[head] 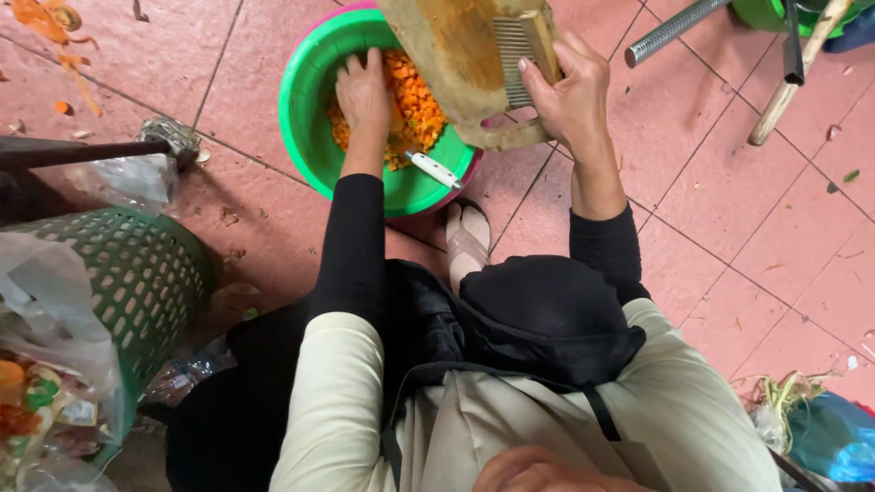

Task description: Chopping carrots into small pieces using a wavy-edged knife on a cutting board.

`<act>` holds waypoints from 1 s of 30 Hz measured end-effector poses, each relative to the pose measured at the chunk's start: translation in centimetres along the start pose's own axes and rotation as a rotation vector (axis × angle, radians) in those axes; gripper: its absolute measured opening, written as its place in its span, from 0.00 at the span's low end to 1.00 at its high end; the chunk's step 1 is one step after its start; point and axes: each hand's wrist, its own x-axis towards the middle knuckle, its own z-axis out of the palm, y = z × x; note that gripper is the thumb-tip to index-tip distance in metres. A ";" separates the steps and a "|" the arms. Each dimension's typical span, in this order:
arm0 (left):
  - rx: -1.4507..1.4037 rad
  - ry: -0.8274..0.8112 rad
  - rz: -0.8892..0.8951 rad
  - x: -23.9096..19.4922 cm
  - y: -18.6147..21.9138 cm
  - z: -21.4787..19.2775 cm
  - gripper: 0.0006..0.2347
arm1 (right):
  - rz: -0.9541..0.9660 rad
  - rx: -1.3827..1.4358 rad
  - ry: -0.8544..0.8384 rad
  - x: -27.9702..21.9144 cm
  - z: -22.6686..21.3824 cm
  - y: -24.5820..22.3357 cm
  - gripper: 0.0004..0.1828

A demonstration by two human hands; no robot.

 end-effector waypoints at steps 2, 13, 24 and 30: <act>-0.132 -0.048 0.028 -0.7 1.4 -8.0 0.23 | -0.047 -0.092 0.048 -0.1 -0.3 -0.7 0.12; -1.718 0.102 -0.395 -9.1 -6.7 -18.9 0.19 | 0.436 0.759 -0.292 -6.4 17.1 -0.5 0.16; -1.098 0.263 -0.353 -10.8 -5.5 -15.8 0.15 | 0.074 0.139 -0.309 -4.1 17.1 -5.4 0.15; -0.820 0.409 -0.009 -10.7 -5.1 -19.0 0.23 | -0.048 -0.090 -0.454 -1.8 18.0 -5.6 0.15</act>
